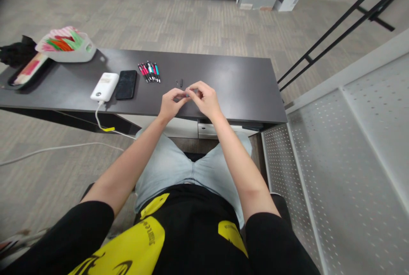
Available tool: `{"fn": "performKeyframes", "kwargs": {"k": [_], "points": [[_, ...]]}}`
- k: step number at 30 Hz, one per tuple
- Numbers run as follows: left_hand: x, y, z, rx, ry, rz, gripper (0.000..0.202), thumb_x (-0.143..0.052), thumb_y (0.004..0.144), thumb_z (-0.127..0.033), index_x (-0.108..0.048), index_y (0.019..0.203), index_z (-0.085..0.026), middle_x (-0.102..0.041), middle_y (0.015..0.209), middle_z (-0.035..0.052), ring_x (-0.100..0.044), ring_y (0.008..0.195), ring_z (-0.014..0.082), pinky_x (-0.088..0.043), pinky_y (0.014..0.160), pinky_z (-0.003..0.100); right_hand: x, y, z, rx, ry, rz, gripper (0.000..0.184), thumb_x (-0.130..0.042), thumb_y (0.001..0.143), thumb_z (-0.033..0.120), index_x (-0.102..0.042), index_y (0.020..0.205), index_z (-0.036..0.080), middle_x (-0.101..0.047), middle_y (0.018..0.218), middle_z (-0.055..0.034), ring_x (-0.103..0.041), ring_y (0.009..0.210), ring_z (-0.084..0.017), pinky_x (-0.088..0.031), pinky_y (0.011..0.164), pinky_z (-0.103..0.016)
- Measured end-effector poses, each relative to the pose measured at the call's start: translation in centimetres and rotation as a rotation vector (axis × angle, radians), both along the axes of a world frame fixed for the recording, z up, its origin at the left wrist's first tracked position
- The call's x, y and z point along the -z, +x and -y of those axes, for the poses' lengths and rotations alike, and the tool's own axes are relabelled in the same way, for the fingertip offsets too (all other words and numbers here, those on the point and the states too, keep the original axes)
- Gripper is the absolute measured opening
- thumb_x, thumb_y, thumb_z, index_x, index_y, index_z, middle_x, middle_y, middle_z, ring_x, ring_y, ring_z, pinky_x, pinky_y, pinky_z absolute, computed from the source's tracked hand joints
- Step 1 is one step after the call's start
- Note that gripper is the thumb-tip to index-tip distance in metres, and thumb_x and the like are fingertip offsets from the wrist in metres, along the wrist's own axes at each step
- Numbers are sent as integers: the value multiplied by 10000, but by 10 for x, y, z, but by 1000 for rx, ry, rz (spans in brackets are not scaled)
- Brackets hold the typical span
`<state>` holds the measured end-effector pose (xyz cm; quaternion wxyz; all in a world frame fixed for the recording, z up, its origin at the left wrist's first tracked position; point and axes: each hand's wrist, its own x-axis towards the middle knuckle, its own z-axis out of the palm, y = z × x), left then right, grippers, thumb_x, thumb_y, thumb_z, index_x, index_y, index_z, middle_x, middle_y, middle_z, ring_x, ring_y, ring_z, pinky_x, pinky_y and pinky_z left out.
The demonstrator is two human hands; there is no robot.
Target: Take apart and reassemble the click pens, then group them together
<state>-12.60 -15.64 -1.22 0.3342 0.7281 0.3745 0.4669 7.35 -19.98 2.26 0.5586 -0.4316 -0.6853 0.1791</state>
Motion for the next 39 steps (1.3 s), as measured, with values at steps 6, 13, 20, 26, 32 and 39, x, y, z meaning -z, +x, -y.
{"fn": "performKeyframes", "kwargs": {"k": [6, 13, 20, 26, 32, 39], "points": [[-23, -14, 42, 2, 320, 70, 223, -869, 1121, -482, -877, 1050, -272, -870, 1011, 41, -797, 891, 197, -683, 873, 348, -53, -5, 57, -52, 173, 148, 354, -693, 1228, 560, -855, 1133, 260, -868, 1075, -65, -723, 803, -187, -617, 702, -342], [-67, -44, 100, -14, 343, 66, 271, -879, 1127, -527, -889, 1040, -271, -862, 996, 36, -782, 847, 190, -663, 767, 329, -92, -18, 122, -120, 296, 252, 147, -764, 1209, 354, -880, 1294, 319, -899, 1153, -44, -822, 940, -213, -713, 831, -367], [-87, -51, 118, -6, 306, 21, 288, -885, 1117, -550, -890, 985, -293, -881, 997, 48, -829, 927, 244, -723, 820, 417, -118, -33, 154, -6, 423, 229, 161, -841, 1136, 223, -862, 1248, 337, -909, 1074, 24, -848, 856, -177, -674, 695, -308], [-87, -60, 125, 12, 296, 18, 108, -884, 1128, -470, -905, 1087, -372, -892, 1044, 23, -837, 959, 251, -734, 862, 472, -116, -31, 161, 9, 396, 274, 221, -819, 1143, 252, -862, 1285, 416, -922, 1101, 54, -869, 855, -192, -716, 701, -338], [-81, -65, 129, 33, 283, -26, 74, -879, 1125, -450, -897, 1101, -382, -905, 1058, 12, -840, 986, 265, -736, 921, 531, -108, -35, 163, -20, 397, 271, 297, -820, 1132, 232, -878, 1357, 416, -916, 1094, 18, -872, 870, -224, -722, 704, -363], [-88, -65, 131, 22, 379, 74, 93, -911, 1116, -379, -900, 1060, -305, -916, 1009, 5, -853, 892, 214, -717, 822, 404, -99, -32, 167, 42, 288, 227, 294, -836, 1110, 253, -907, 1328, 436, -891, 1074, -52, -833, 891, -295, -755, 727, -459]]}}
